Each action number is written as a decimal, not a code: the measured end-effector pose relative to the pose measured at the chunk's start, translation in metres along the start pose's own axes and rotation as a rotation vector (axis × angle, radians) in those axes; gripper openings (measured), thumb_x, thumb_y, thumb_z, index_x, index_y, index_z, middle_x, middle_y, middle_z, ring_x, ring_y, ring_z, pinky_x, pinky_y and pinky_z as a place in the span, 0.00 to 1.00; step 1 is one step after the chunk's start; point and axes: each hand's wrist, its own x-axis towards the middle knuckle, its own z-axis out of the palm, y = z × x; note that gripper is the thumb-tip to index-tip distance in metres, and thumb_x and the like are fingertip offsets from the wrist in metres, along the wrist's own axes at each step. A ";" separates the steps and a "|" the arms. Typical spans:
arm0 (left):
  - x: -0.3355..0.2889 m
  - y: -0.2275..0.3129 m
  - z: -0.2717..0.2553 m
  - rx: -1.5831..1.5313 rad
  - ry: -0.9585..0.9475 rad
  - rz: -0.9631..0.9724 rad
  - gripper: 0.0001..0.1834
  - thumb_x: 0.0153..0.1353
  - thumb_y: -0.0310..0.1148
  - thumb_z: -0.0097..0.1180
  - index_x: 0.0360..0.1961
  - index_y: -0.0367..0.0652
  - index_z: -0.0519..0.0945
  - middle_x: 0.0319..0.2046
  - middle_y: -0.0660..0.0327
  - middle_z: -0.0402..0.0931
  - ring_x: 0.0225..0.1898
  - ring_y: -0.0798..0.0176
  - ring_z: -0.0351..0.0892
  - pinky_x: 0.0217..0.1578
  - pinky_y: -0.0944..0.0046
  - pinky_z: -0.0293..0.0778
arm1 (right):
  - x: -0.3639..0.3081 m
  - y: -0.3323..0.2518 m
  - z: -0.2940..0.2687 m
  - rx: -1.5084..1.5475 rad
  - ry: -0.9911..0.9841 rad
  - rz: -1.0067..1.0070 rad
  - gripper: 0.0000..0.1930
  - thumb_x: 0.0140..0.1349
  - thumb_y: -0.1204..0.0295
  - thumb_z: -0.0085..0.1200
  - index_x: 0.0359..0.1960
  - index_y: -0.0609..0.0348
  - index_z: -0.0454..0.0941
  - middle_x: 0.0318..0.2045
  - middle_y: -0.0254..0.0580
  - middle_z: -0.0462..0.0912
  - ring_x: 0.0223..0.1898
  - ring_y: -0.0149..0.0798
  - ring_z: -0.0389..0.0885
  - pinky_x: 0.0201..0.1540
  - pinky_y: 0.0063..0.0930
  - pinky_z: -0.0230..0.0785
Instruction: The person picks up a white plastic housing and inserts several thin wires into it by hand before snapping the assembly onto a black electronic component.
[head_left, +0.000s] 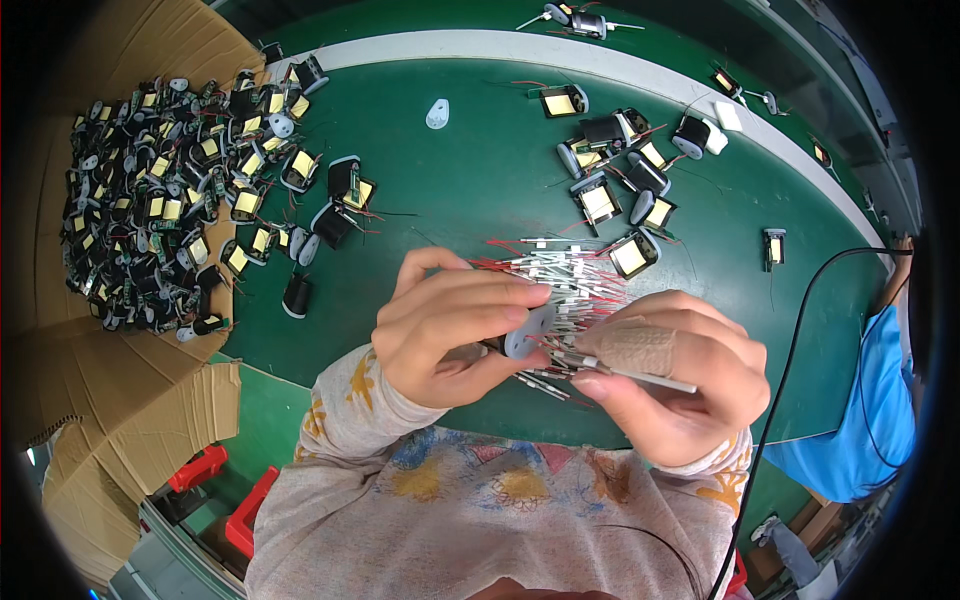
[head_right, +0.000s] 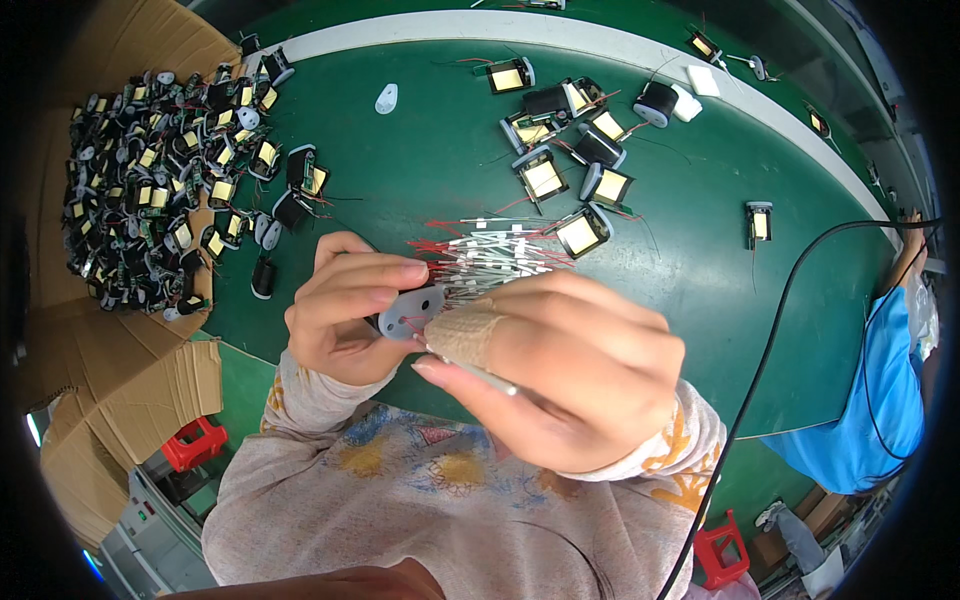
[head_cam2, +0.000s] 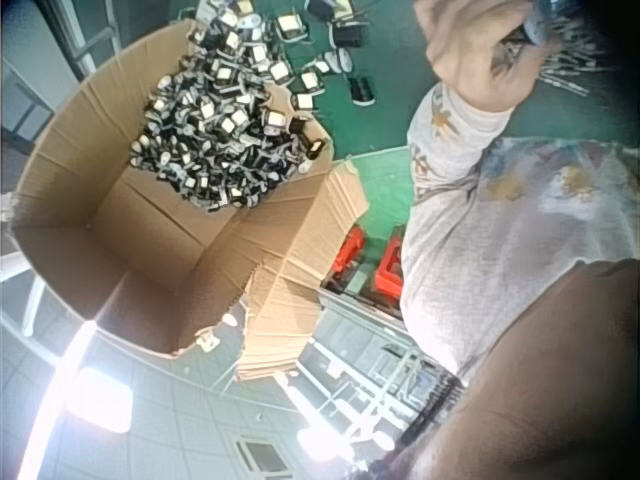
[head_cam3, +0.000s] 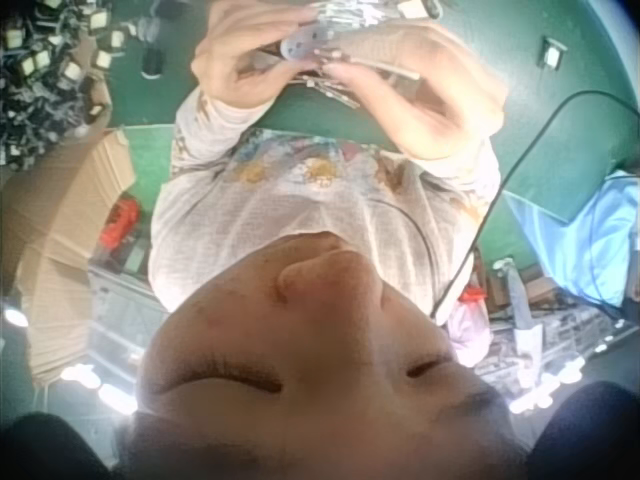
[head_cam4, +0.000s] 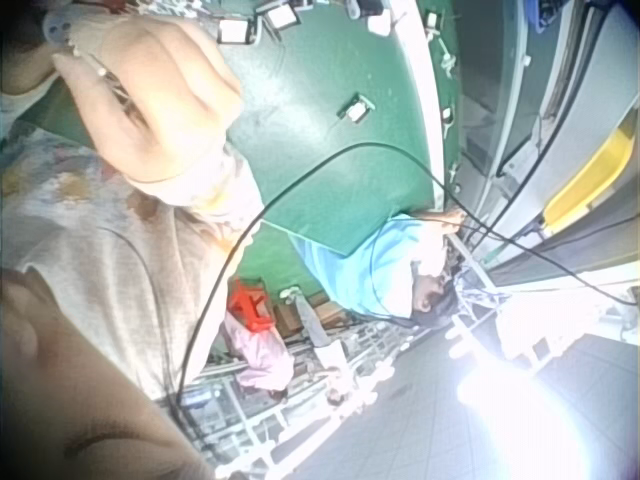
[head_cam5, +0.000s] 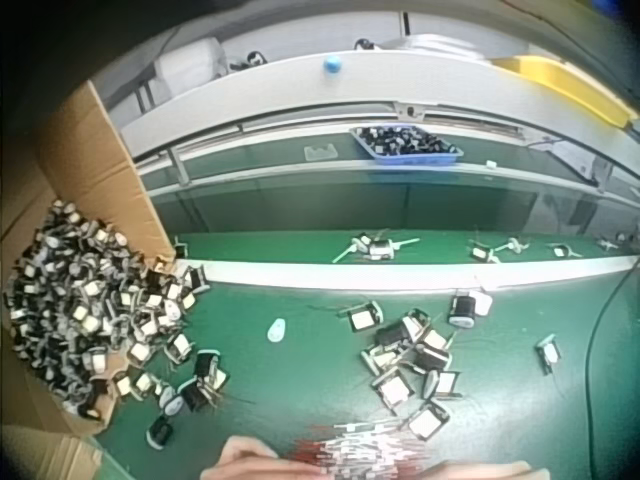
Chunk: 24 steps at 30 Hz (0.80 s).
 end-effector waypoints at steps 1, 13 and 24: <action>-0.001 0.000 0.000 -0.028 0.000 -0.017 0.26 0.39 0.32 0.73 0.40 0.45 0.74 0.37 0.57 0.83 0.37 0.61 0.83 0.39 0.64 0.67 | 0.000 0.001 0.000 0.058 0.013 0.020 0.13 0.38 0.81 0.68 0.27 0.70 0.78 0.22 0.49 0.81 0.25 0.44 0.81 0.29 0.31 0.74; -0.002 0.000 0.003 -0.142 0.045 0.006 0.27 0.40 0.32 0.74 0.41 0.44 0.72 0.36 0.55 0.82 0.38 0.61 0.83 0.43 0.61 0.68 | -0.003 -0.002 0.000 0.073 -0.013 0.018 0.12 0.40 0.76 0.69 0.25 0.68 0.80 0.23 0.48 0.82 0.25 0.43 0.82 0.28 0.30 0.75; -0.003 -0.001 0.002 -0.128 0.059 0.032 0.27 0.39 0.31 0.73 0.41 0.44 0.73 0.36 0.55 0.82 0.38 0.60 0.83 0.43 0.61 0.68 | -0.004 -0.003 0.004 0.076 -0.024 -0.012 0.15 0.37 0.80 0.69 0.30 0.67 0.81 0.25 0.46 0.82 0.27 0.42 0.82 0.29 0.27 0.76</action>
